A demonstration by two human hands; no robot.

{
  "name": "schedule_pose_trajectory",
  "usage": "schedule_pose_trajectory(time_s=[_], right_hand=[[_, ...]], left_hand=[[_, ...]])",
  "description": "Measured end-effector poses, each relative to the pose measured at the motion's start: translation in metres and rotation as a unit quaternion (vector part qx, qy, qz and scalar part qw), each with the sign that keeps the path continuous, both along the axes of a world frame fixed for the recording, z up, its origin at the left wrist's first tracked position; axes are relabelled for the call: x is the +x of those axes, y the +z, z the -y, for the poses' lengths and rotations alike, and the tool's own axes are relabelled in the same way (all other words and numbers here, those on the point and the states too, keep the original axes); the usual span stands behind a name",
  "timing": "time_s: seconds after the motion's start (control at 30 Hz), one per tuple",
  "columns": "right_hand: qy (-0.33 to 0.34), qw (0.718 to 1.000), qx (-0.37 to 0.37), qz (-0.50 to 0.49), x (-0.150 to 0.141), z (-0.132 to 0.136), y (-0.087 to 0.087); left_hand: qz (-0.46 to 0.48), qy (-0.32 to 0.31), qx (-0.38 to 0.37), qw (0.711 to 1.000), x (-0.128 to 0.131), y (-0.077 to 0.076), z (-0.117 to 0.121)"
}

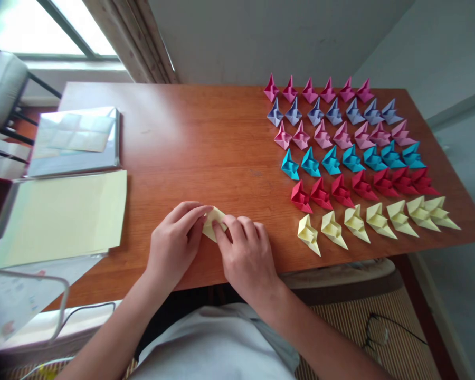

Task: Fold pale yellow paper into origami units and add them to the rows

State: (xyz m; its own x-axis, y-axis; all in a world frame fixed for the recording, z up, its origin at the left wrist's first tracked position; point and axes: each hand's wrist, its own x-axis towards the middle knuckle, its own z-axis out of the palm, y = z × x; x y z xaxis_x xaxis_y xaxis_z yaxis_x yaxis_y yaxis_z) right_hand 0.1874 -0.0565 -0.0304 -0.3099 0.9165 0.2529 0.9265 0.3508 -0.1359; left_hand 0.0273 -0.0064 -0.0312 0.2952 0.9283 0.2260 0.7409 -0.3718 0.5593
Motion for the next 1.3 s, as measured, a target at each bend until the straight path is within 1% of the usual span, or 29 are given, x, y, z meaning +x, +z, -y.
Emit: schedule_pose_trajectory(time_s=[0.07, 0.13, 0.17, 0.23, 0.3, 0.4, 0.53, 0.67, 0.8, 0.93, 1.13, 1.2, 1.3], right_hand=[[0.0, 1.0, 0.0, -0.004, 0.0, 0.0, -0.001], [0.0, 1.0, -0.005, -0.011, 0.0, 0.0, -0.001], [-0.001, 1.0, -0.007, -0.015, 0.0, 0.0, -0.001], [-0.002, 1.0, -0.011, -0.019, 0.0, 0.001, -0.001], [-0.003, 1.0, -0.013, -0.021, 0.0, 0.0, -0.001], [-0.004, 1.0, -0.012, -0.022, 0.0, 0.0, -0.002], [-0.005, 1.0, -0.008, -0.025, -0.001, 0.0, -0.002], [-0.007, 1.0, -0.009, -0.027, -0.001, 0.0, -0.001], [-0.01, 1.0, -0.014, -0.025, -0.001, 0.0, 0.0], [-0.011, 0.999, -0.018, -0.024, -0.001, 0.0, 0.002], [-0.011, 0.999, -0.026, -0.026, 0.0, 0.0, 0.002], [-0.009, 0.999, -0.027, -0.027, 0.0, 0.0, 0.001], [-0.006, 0.999, -0.026, -0.024, 0.0, 0.0, 0.001]], left_hand=[[0.007, 0.012, -0.009, 1.0, -0.007, 0.005, 0.0], [-0.016, 0.052, -0.012, 0.998, -0.015, 0.012, -0.001], [-0.022, 0.06, -0.027, 0.998, -0.018, 0.016, -0.002], [-0.038, 0.058, -0.075, 0.995, -0.023, 0.023, -0.005], [-0.071, 0.042, -0.124, 0.989, -0.024, 0.029, -0.008], [-0.133, 0.02, -0.171, 0.976, -0.021, 0.033, -0.015], [-0.174, 0.008, -0.203, 0.964, -0.017, 0.034, -0.022], [-0.192, 0.004, -0.212, 0.958, -0.015, 0.037, -0.023], [-0.205, 0.007, -0.205, 0.957, -0.014, 0.037, -0.02], [-0.204, 0.015, -0.175, 0.963, -0.014, 0.033, -0.015], [-0.237, 0.039, -0.084, 0.967, -0.019, 0.025, -0.009], [-0.25, 0.032, -0.056, 0.966, -0.021, 0.024, -0.007], [-0.248, 0.006, -0.027, 0.968, -0.02, 0.022, -0.005]])
